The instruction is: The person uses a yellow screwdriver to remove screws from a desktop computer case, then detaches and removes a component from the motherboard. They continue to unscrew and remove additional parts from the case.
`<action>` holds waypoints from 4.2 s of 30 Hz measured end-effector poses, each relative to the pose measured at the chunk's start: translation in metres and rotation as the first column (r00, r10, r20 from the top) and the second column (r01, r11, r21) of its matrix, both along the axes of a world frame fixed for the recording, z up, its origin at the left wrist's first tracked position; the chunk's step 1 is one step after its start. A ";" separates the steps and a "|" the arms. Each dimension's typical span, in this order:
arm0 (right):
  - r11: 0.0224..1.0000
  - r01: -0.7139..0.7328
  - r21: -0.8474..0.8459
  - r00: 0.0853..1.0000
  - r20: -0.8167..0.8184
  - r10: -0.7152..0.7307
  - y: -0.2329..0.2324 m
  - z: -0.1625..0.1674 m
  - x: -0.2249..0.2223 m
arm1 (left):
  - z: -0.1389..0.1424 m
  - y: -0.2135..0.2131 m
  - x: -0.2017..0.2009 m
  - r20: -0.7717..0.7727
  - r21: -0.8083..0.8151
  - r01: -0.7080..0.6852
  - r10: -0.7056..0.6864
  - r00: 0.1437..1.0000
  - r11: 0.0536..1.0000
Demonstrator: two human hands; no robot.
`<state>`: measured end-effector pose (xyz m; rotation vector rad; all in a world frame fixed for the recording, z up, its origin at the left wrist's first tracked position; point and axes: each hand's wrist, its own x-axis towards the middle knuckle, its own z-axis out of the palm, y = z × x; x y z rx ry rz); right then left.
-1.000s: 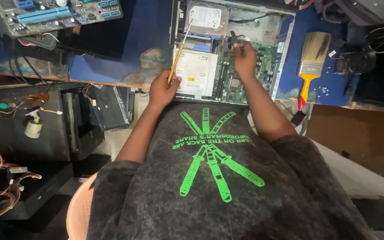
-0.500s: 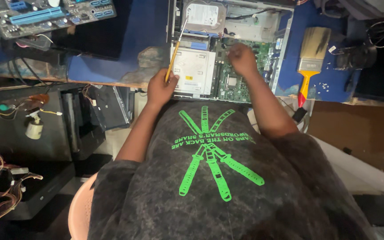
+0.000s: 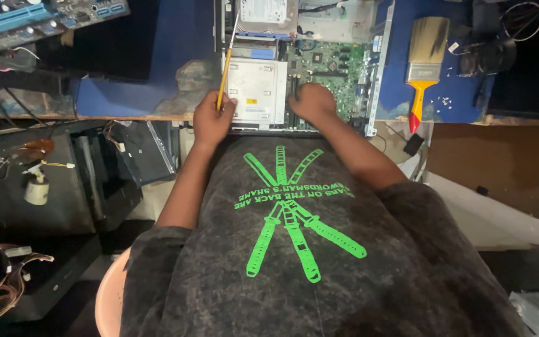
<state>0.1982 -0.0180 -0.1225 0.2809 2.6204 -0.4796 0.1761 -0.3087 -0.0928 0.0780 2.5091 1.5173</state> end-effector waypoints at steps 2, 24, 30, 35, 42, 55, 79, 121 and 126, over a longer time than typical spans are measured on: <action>1.000 0.010 -0.029 1.000 -0.018 -0.011 0.001 -0.003 0.001 | -0.001 0.001 0.000 0.026 -0.003 -0.020 0.020 0.999 1.000; 0.984 0.067 -0.166 0.990 -0.113 -0.086 0.011 -0.009 -0.014 | -0.010 0.004 -0.019 -0.065 0.023 0.008 -0.007 0.998 1.000; 0.976 0.079 -0.202 0.984 -0.140 -0.109 0.002 -0.006 -0.007 | -0.007 0.002 -0.018 -0.031 -0.003 -0.010 0.010 0.999 1.000; 0.965 0.057 -0.257 0.998 -0.020 -0.064 0.003 0.006 0.000 | -0.006 -0.002 -0.016 -0.032 -0.039 -0.030 0.029 0.999 0.999; 0.965 -0.003 0.261 0.952 -0.295 0.083 0.074 0.014 0.004 | -0.006 -0.002 -0.012 -0.038 0.000 -0.039 0.039 0.999 0.999; 0.830 -0.316 0.460 0.927 -0.038 0.374 0.124 0.017 -0.011 | -0.007 0.009 -0.004 -0.064 0.088 -0.046 0.052 0.997 0.995; 0.818 -0.171 0.549 0.967 -0.065 0.246 0.120 0.017 -0.024 | 0.000 0.017 -0.008 -0.078 0.065 -0.037 0.042 0.996 0.997; 0.894 -0.256 0.367 0.832 -0.386 0.397 0.153 0.045 -0.006 | 0.005 0.009 -0.005 -0.043 0.084 -0.010 0.013 0.999 0.996; 0.890 -0.276 0.362 0.805 -0.419 0.420 0.155 0.047 -0.008 | 0.005 0.007 -0.005 -0.060 0.099 -0.007 0.013 0.998 0.995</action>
